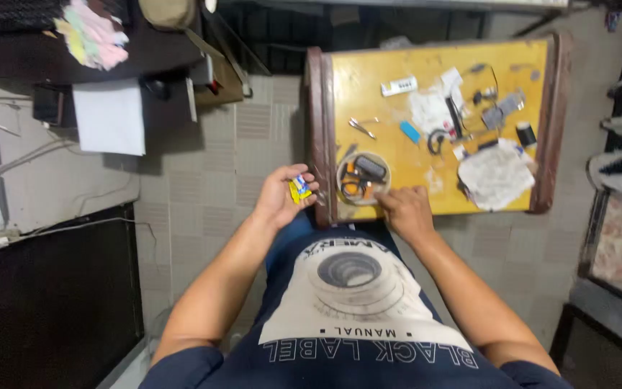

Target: The recorder is repairing or assembling small electronic components on a workbench.

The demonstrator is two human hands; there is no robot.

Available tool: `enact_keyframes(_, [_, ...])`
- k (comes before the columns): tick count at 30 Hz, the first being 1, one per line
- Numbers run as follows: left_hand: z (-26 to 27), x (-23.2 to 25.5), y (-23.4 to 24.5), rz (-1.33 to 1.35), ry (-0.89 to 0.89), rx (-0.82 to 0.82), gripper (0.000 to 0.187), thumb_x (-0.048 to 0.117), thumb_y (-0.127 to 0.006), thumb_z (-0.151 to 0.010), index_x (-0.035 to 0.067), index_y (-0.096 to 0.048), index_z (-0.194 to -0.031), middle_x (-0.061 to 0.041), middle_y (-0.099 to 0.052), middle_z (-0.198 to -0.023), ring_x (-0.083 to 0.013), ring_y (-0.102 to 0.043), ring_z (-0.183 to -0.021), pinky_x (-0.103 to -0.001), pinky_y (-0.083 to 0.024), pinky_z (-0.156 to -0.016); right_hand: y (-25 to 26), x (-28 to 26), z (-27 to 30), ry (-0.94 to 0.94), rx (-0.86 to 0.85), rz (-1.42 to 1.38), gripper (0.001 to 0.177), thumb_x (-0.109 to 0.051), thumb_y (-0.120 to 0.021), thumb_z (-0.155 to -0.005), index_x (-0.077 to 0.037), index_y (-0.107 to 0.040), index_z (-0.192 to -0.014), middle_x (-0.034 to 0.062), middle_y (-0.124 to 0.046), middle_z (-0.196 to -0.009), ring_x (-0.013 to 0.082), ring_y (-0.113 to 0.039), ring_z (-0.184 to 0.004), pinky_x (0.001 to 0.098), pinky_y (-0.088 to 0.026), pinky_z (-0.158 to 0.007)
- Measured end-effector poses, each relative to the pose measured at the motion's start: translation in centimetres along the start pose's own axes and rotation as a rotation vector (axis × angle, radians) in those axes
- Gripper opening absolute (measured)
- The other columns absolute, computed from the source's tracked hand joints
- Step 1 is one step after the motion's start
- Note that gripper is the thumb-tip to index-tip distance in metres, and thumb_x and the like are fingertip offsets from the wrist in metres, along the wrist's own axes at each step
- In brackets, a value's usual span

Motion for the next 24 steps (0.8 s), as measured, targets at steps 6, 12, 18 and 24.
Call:
enact_keyframes(6, [0.2, -3.5, -2.3, -0.062, 0.011, -0.001, 0.041, 0.006, -0.056, -0.075, 0.007, -0.054, -0.116, -0.011, -0.063, -0.098, -0.0292, -0.065, -0.089, -0.049, -0.058, -0.076, 3.6, -1.7, -2.0, -0.033, -0.119, 0.051, 0.024, -0.022, -0.075, -0.084, -0.017, -0.078, -0.107, 0.0036, -0.071, -0.077, 0.0257, -0.066, -0.076, 0.0441, -0.041, -0.071])
enact_keyframes(12, [-1.3, -7.5, -4.6, -0.082, -0.025, 0.001, 0.044, -0.004, -0.052, -0.078, 0.008, -0.052, -0.12, -0.009, -0.058, -0.096, -0.0241, -0.06, -0.087, -0.048, -0.055, -0.074, 5.4, -4.1, -3.0, -0.045, -0.055, -0.417, 0.043, -0.027, -0.081, -0.084, -0.005, -0.071, -0.12, 0.0158, -0.072, -0.098, 0.033, -0.07, -0.09, 0.0419, -0.055, -0.076])
enact_keyframes(18, [-2.8, -10.5, -5.8, -0.008, -0.107, -0.182, 0.016, 0.016, -0.061, -0.098, 0.005, -0.058, -0.109, -0.01, -0.059, -0.101, -0.0217, -0.057, -0.082, -0.041, -0.054, -0.069, 3.7, -4.9, -3.7, -0.197, -0.136, -0.591, 0.036, -0.023, -0.082, -0.084, -0.007, -0.074, -0.115, 0.0142, -0.073, -0.102, 0.0302, -0.072, -0.087, 0.0365, -0.058, -0.077])
enact_keyframes(24, [-3.0, -10.1, -6.0, -0.334, -0.078, -0.032, 0.032, 0.011, -0.053, -0.101, 0.005, -0.06, -0.132, -0.004, -0.065, -0.119, -0.0154, -0.061, -0.105, -0.03, -0.056, -0.084, 2.9, -3.0, -2.9, -0.064, -0.013, -0.475, 0.023, -0.014, -0.078, -0.088, -0.005, -0.075, -0.108, 0.013, -0.073, -0.104, 0.0313, -0.072, -0.094, 0.0368, -0.058, -0.082])
Point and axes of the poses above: each hand's wrist, its own z-axis away from the middle knuckle, its own y-axis out of the back of the hand, x = y × z, the point moved 4 cm from there along -z, towards the middle knuckle
